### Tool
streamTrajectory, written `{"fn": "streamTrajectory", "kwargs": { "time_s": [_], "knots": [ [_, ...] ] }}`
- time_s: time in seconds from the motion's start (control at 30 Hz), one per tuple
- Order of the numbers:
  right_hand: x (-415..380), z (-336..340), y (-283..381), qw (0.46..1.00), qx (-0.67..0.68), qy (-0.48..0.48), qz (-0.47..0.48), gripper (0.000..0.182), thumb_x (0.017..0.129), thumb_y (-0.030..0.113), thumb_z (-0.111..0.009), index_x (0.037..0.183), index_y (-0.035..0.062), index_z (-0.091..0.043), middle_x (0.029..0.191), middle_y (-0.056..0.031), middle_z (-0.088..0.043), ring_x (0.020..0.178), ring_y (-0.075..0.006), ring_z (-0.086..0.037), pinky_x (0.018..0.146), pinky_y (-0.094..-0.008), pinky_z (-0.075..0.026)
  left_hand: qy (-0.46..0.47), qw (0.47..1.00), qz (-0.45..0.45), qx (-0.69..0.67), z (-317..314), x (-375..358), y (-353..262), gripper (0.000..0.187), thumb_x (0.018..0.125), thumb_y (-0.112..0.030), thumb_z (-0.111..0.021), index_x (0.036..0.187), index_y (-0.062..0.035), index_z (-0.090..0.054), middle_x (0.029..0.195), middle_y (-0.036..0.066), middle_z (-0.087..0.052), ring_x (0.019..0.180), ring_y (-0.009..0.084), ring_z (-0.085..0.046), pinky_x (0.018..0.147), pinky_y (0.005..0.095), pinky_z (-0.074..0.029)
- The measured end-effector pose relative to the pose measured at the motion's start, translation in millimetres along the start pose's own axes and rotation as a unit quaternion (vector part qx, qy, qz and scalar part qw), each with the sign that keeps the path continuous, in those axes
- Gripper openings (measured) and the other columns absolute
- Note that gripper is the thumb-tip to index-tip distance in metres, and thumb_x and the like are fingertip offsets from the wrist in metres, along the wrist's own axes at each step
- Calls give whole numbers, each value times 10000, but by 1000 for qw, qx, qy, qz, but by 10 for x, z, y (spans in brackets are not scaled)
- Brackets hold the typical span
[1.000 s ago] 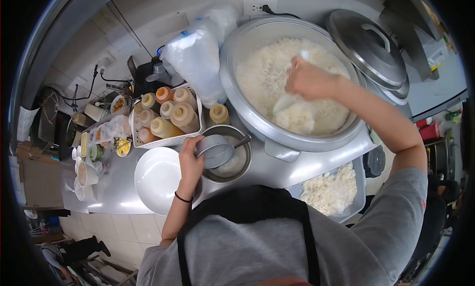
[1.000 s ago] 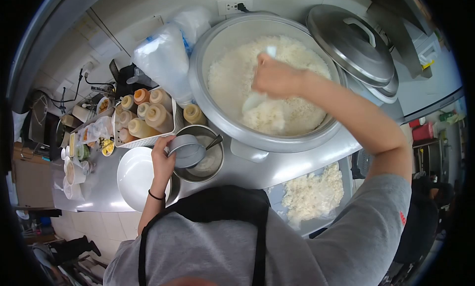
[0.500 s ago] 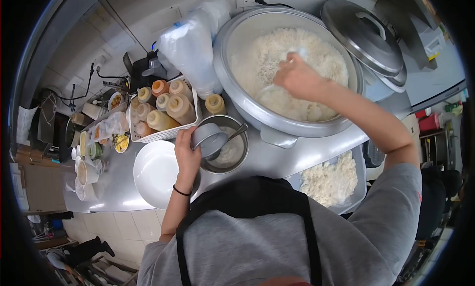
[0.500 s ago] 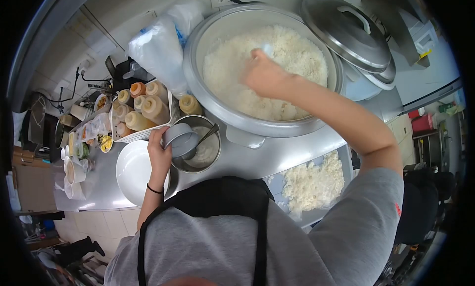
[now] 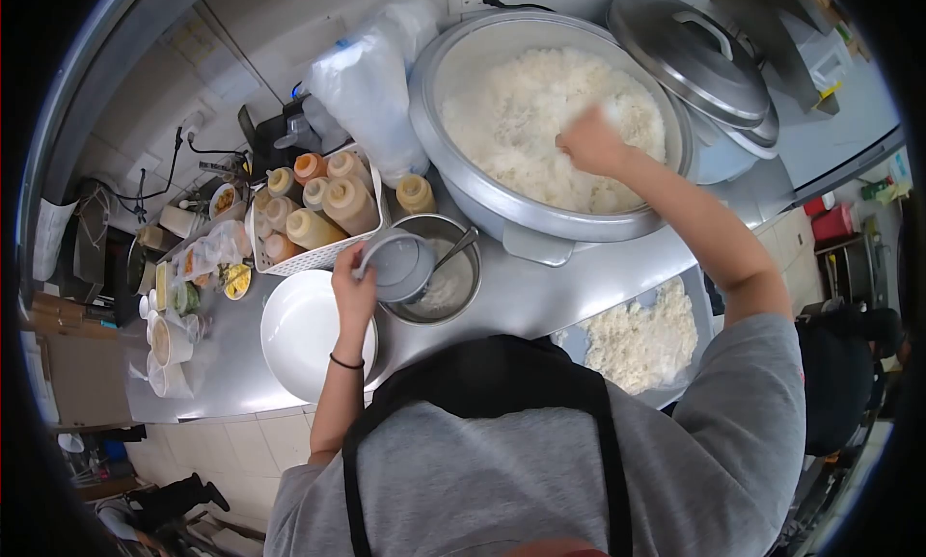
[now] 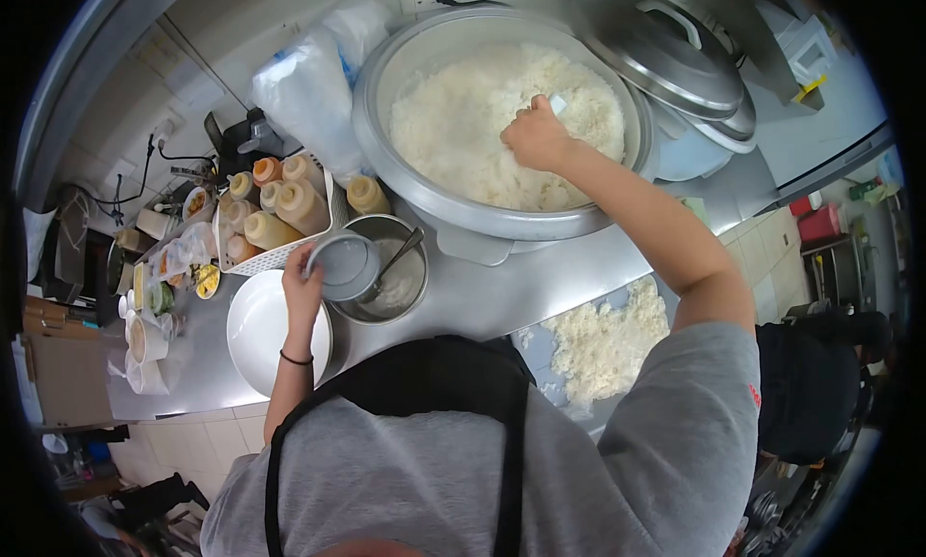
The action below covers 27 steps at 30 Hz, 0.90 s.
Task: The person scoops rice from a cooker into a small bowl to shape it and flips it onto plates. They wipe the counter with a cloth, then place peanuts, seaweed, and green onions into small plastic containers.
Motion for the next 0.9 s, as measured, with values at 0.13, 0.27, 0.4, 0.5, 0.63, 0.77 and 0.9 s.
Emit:
{"fn": "streamTrajectory", "kwargs": {
  "time_s": [0.13,0.27,0.4,0.5,0.63,0.77,0.9],
  "knots": [
    [-83,72,40,989,149,-13,-10,90,707,109,-559,716,153,-638,622,-56,-566,732,-201,-536,814,-342,-249,15,941,199,-272,85,-134,281,322,755,-4,-507,1074,38,-498,999,106,-572,918,169,-547,811,286,-431],
    [-145,148,121,985,170,28,4,134,716,83,-542,746,156,-651,638,-48,-577,713,-187,-529,810,-331,-238,12,880,251,-403,179,-118,144,347,763,-26,-495,1097,60,-456,984,133,-570,862,191,-587,770,303,-483],
    [-226,122,63,964,264,38,-3,183,728,77,-537,822,164,-667,738,-50,-625,720,-173,-544,805,-331,-238,48,851,206,-481,251,27,-265,392,773,-73,-473,1131,75,-409,1010,162,-558,845,227,-607,749,351,-523],
    [-337,-25,-37,946,323,34,-12,208,733,77,-535,875,152,-667,804,-56,-643,764,-182,-561,830,-350,-240,94,834,166,-518,235,141,-573,445,771,-99,-476,1162,85,-370,1060,179,-537,909,249,-592,775,368,-521],
    [-516,-181,-174,906,421,29,-43,231,750,70,-526,931,125,-657,848,-60,-648,816,-197,-580,843,-351,-319,126,811,141,-553,108,306,-896,460,790,-90,-474,1188,93,-334,1114,193,-504,1001,268,-551,802,381,-512],
    [-566,-299,-345,869,483,74,-77,218,763,82,-538,951,92,-648,831,-58,-645,763,-169,-579,740,-274,-405,175,827,116,-521,-97,550,-1218,422,825,-73,-488,1197,70,-349,1099,168,-515,999,245,-550,804,366,-511],
    [-554,-127,-504,838,537,85,-43,178,781,119,-552,901,18,-637,681,-41,-601,639,-106,-532,598,-225,-400,162,879,78,-442,-331,879,-1434,465,785,-113,-593,1167,60,-392,1063,118,-532,906,181,-567,734,294,-509]
  ]
}}
Point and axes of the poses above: each hand's wrist, its own x-axis towards the middle knuckle, its own z-axis out of the back of the hand, y = z × x, the point moved 7 cm from there along x, towards the middle knuckle
